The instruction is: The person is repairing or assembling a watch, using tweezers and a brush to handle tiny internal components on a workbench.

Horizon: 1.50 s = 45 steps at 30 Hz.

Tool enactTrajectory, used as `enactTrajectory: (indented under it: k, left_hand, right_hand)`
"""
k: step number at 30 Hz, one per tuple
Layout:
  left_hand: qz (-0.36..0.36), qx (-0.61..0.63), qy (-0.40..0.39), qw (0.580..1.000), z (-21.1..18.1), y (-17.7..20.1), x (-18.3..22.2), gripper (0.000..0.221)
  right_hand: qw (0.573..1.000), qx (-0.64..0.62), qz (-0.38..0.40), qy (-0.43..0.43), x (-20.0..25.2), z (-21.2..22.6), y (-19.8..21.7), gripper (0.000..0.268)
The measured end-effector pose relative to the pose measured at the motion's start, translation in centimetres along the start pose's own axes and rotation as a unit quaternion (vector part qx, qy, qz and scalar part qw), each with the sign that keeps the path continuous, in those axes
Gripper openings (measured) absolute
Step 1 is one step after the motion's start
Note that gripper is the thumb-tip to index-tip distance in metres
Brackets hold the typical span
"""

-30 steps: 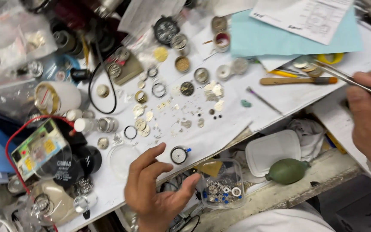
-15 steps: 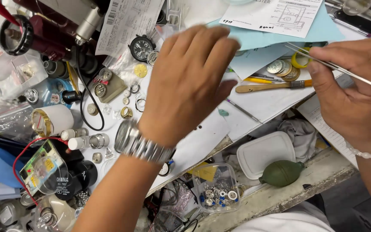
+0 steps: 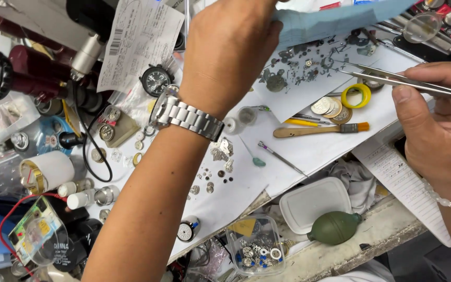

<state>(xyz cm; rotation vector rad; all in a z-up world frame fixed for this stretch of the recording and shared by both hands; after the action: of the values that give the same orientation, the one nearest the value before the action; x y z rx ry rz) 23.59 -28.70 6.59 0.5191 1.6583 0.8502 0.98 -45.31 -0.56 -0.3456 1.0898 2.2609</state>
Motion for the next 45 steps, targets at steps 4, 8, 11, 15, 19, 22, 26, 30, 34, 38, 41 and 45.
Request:
enactTrajectory:
  k: [4, 8, 11, 15, 19, 22, 26, 30, 34, 38, 41, 45]
  left_hand:
    - [0.008, 0.032, 0.067, 0.997, 1.6, -0.6, 0.2, 0.02]
    - [0.011, 0.04, 0.08, 0.996, 1.8, -0.7, 0.2, 0.018]
    - [0.007, 0.037, 0.078, 0.996, 1.7, -0.7, 0.3, 0.019]
    - [0.004, 0.046, 0.075, 0.996, 1.4, -0.5, 0.4, 0.02]
    - [0.002, 0.067, 0.08, 0.995, 1.1, -0.4, 0.4, 0.018]
    - [0.009, 0.075, 0.081, 0.994, 0.9, -0.2, 0.4, 0.019]
    - [0.016, 0.078, 0.081, 0.994, 0.8, 0.0, 0.5, 0.022]
    - [0.021, 0.082, 0.08, 0.993, 0.8, 0.1, 0.5, 0.023]
    - [0.041, 0.103, 0.084, 0.99, 0.6, 0.1, 0.4, 0.028]
    - [0.048, 0.121, 0.095, 0.987, 0.6, 0.1, 0.4, 0.035]
    - [0.047, 0.123, 0.093, 0.987, 0.6, 0.0, 0.6, 0.034]
    - [0.041, 0.136, 0.085, 0.986, 0.4, 0.2, 0.5, 0.034]
  right_hand:
    - [1.0, -0.012, 0.024, 0.011, -1.2, 0.2, -0.6, 0.016]
    - [0.992, 0.007, 0.024, 0.124, -2.8, 2.3, -1.7, 0.009]
    - [0.991, 0.005, 0.008, 0.132, -3.1, 2.3, -2.5, 0.007]
    - [0.991, 0.008, 0.013, 0.136, -3.2, 2.2, -2.8, 0.009]
    - [0.99, 0.014, 0.02, 0.14, -3.2, 2.2, -2.9, 0.008]
    - [0.989, 0.015, 0.019, 0.145, -3.3, 2.1, -2.9, 0.008]
    - [0.989, 0.015, 0.034, 0.144, -3.2, 1.8, -3.0, 0.009]
    - [0.991, -0.001, 0.032, 0.132, -3.2, 2.0, -2.9, 0.007]
    - [0.991, 0.001, 0.034, 0.132, -3.3, 2.0, -2.8, 0.008]
    - [0.988, 0.014, 0.027, 0.152, -3.3, 1.9, -2.8, 0.007]
    - [0.988, 0.012, 0.033, 0.15, -3.2, 1.6, -2.9, 0.007]
    - [0.988, 0.01, 0.025, 0.155, -3.2, 1.8, -3.0, 0.006]
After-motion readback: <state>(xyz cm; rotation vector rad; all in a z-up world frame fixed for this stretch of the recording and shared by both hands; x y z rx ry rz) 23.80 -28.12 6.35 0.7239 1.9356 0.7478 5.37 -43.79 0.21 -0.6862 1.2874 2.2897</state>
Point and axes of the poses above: each hand's wrist, its own x-axis away from the middle knuckle, its own y-axis out of the back of the hand, z = x × y, the point moved 5 cm from there along -x, towards the middle knuckle, and after that the axes turned 13 degrees about x, right-handed, at the moved point
